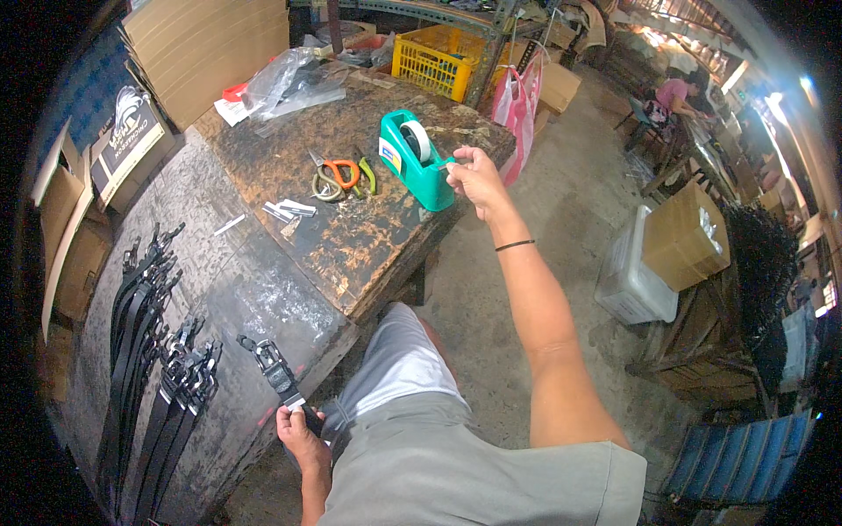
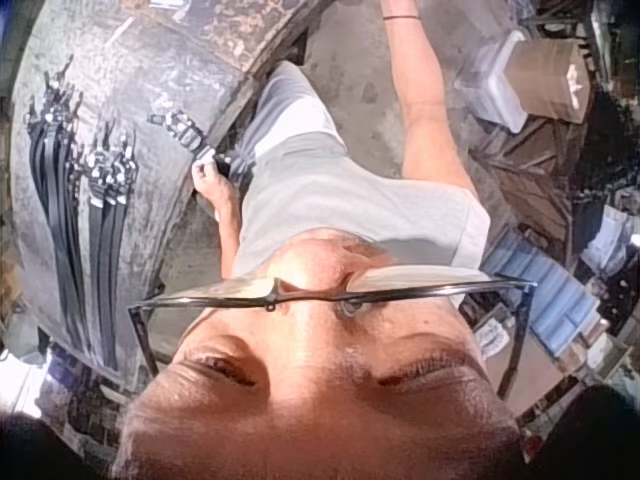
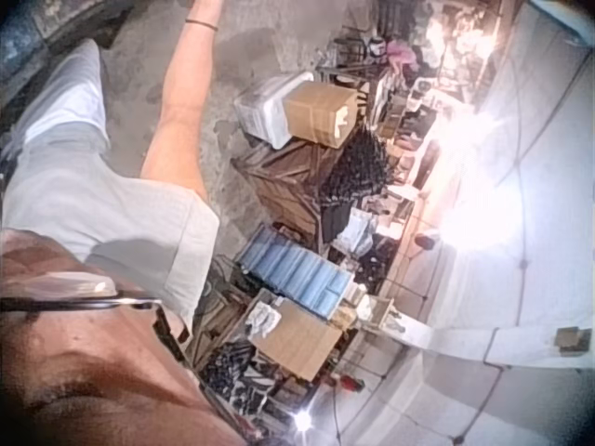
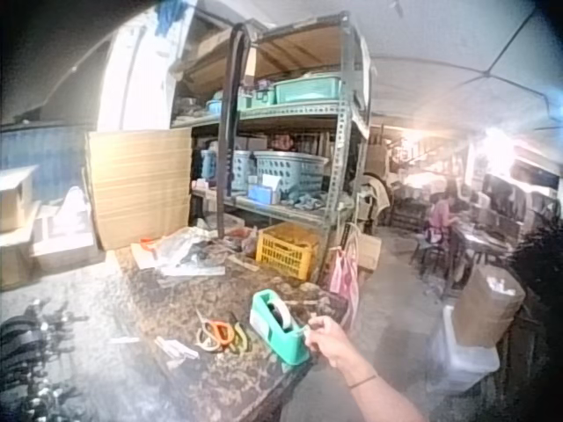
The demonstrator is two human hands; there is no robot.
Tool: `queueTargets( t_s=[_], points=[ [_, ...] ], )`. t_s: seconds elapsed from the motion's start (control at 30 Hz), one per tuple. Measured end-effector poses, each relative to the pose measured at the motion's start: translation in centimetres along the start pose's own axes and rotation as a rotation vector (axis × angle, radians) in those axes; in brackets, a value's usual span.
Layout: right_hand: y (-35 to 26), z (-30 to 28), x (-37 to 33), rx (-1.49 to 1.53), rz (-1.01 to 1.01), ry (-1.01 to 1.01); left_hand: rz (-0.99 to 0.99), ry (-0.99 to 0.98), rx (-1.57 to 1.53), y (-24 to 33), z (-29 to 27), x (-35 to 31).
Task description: Assembling and finishing leather belts by attaching hardware and labels.
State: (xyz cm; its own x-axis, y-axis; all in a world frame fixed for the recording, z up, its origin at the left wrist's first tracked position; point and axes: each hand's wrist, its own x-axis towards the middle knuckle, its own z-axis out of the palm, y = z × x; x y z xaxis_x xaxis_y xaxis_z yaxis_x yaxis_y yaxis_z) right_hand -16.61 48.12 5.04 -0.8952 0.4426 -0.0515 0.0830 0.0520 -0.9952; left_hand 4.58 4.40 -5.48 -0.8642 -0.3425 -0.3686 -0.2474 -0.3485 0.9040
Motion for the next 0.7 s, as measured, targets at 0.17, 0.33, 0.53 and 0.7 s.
queueTargets(
  t_s=[0.17,0.33,0.53,0.7],
  points=[
    [-0.4,-0.7,-0.2,0.108,0.080,-0.025,0.008,-0.012,0.004,-0.2,0.0,0.2],
    [-0.8,-0.2,-0.4,0.016,-0.004,-0.059,0.005,-0.010,0.003,-0.3,-0.1,0.4],
    [-1.1,0.2,-1.0,-0.054,-0.019,-0.059,0.002,-0.015,-0.005,0.1,-0.2,0.0],
    [0.4,-0.6,0.4,-0.240,-0.097,-0.065,-0.008,-0.008,0.015,0.6,-0.4,-0.6]
  ],
)
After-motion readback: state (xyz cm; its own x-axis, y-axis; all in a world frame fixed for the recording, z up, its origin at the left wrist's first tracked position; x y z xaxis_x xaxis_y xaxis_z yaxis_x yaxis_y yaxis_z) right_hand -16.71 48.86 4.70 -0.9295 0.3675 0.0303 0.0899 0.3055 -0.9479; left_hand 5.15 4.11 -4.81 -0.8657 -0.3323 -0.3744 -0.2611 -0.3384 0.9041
